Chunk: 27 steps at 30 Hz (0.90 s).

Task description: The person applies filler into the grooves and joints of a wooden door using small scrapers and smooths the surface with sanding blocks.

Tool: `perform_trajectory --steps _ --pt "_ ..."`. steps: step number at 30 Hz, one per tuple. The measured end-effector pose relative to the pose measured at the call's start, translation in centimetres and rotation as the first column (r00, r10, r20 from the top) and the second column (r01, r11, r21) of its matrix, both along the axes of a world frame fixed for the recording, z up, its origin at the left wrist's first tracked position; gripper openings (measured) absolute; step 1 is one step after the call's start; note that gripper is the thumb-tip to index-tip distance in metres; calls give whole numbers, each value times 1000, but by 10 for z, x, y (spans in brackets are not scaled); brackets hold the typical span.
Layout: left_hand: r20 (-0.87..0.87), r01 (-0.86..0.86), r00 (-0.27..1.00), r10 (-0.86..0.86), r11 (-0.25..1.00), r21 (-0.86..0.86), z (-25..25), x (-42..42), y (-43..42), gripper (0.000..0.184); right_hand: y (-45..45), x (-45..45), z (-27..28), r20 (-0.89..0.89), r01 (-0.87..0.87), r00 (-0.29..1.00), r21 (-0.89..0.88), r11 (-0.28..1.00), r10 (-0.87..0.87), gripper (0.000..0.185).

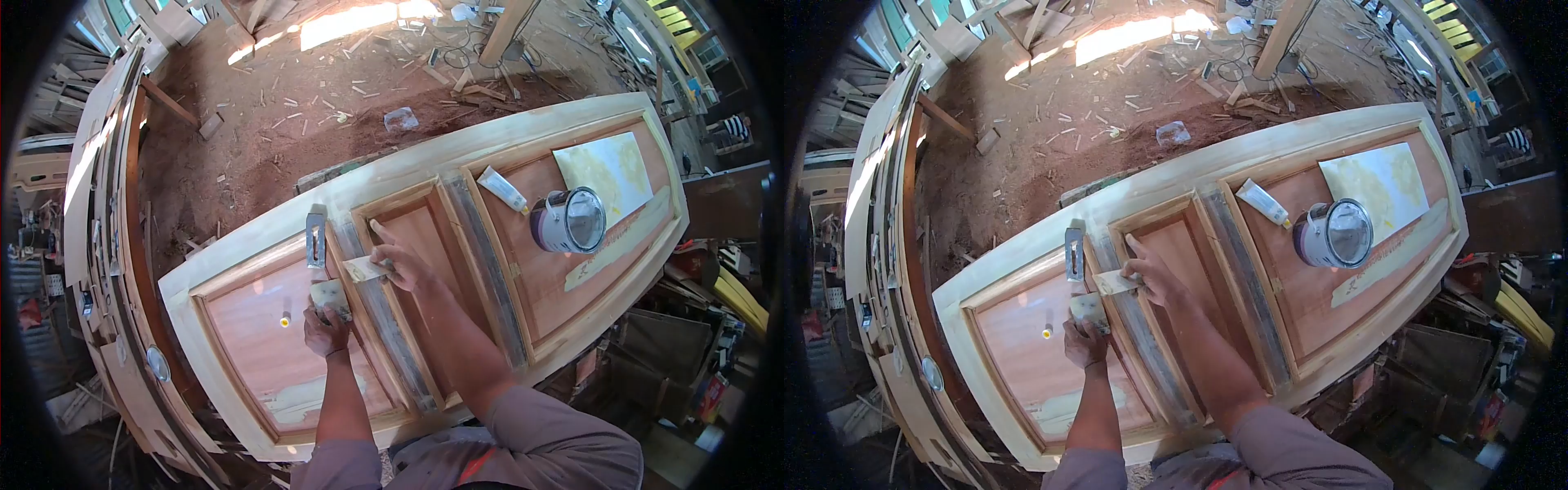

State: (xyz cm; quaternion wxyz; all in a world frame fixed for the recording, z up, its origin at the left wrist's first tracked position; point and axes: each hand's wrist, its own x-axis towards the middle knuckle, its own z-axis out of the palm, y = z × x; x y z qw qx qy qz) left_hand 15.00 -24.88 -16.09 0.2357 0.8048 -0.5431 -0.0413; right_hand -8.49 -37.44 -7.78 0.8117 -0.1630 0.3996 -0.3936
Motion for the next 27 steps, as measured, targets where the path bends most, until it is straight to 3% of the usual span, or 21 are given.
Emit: perform_trajectory --steps 2,8,11,14,17,20,23,26,27 --pt "-3 0 1000 0 1000 1 2 -1 -1 33 12 3 -22 -32 50 998 49 998 -49 111" --pt "-15 -6 1000 6 1000 12 2 -1 -1 31 -1 15 -10 -52 27 998 53 998 -24 110" --pt "-31 -18 999 18 1000 18 -1 0 -1 31 -13 20 0 -27 70 997 84 994 -68 105" --pt "-48 -36 998 38 999 35 -3 0 0 31 -20 25 -31 17 96 995 68 993 -97 99" --pt "-66 -42 997 46 998 56 -3 0 1 31 -23 32 -26 113 204 969 133 970 -219 97" --pt "-42 -41 998 44 997 61 0 -1 0 32 -20 30 -25 240 214 943 100 972 -232 98" --pt "-8 -40 999 40 997 61 -4 0 1 32 -14 29 -11 255 239 934 77 968 -251 98" --pt "-2 -29 1000 29 999 43 -5 1 2 32 -8 22 -30 282 114 955 -64 991 -92 100" --pt "-4 -25 1000 25 999 34 -7 1 2 32 -8 24 -26 271 147 955 -69 987 -123 100"
